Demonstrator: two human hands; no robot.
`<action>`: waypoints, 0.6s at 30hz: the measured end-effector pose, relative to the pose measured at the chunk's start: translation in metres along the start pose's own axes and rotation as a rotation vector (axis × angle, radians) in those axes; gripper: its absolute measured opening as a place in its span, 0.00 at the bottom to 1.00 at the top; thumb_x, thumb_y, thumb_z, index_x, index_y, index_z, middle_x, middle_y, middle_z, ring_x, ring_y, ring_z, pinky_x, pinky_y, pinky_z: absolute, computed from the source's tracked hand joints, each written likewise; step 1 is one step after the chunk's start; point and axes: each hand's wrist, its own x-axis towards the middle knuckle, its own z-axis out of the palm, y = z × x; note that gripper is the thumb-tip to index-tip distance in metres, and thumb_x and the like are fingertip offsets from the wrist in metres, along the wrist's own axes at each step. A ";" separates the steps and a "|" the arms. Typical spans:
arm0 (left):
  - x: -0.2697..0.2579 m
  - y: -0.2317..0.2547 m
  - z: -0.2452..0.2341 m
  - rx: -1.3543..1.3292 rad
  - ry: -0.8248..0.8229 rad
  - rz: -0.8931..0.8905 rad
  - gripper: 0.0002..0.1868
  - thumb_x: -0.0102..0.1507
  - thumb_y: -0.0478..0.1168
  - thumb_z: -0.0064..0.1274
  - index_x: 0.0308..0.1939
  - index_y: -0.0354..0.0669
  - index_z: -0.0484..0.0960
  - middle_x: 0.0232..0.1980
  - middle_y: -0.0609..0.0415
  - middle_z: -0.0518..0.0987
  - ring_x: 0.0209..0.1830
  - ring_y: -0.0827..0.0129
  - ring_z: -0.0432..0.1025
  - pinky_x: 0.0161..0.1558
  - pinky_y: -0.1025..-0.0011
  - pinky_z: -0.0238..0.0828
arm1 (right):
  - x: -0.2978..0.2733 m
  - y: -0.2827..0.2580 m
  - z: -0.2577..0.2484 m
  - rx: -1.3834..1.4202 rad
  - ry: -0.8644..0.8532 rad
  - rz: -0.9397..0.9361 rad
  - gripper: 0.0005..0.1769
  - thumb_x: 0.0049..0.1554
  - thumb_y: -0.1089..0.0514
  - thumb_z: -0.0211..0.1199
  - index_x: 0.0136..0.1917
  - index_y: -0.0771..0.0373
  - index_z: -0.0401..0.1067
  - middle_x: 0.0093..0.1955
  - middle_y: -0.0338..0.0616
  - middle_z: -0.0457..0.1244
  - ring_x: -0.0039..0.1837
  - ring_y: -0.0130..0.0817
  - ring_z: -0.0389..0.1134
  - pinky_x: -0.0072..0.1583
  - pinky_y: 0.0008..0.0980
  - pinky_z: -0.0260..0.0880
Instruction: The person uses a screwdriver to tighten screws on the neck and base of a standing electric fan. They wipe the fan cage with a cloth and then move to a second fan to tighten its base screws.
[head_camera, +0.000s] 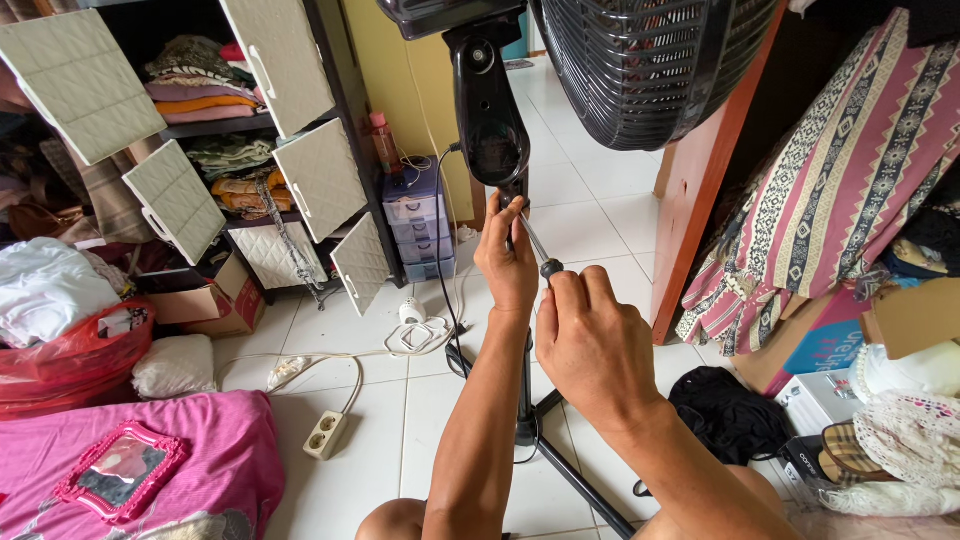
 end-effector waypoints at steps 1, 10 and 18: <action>0.001 -0.001 0.000 0.017 0.007 0.028 0.10 0.69 0.27 0.50 0.52 0.38 0.81 0.65 0.38 0.78 0.54 0.54 0.81 0.50 0.68 0.79 | 0.001 0.000 0.000 0.006 0.003 -0.001 0.08 0.59 0.60 0.62 0.40 0.66 0.70 0.37 0.49 0.62 0.27 0.40 0.65 0.29 0.32 0.68; -0.009 -0.012 -0.002 -0.043 -0.077 0.097 0.20 0.70 0.32 0.53 0.65 0.39 0.69 0.72 0.39 0.69 0.63 0.50 0.74 0.59 0.64 0.75 | -0.002 0.011 -0.005 0.025 -0.034 -0.021 0.08 0.61 0.60 0.62 0.45 0.67 0.69 0.40 0.50 0.63 0.30 0.42 0.68 0.31 0.34 0.69; -0.017 -0.059 -0.007 -0.068 -0.520 -0.361 0.12 0.73 0.37 0.54 0.55 0.32 0.73 0.36 0.41 0.84 0.32 0.57 0.81 0.36 0.61 0.78 | -0.007 0.015 -0.004 -0.006 -0.048 -0.071 0.09 0.62 0.59 0.63 0.48 0.68 0.69 0.43 0.51 0.63 0.30 0.40 0.68 0.30 0.33 0.69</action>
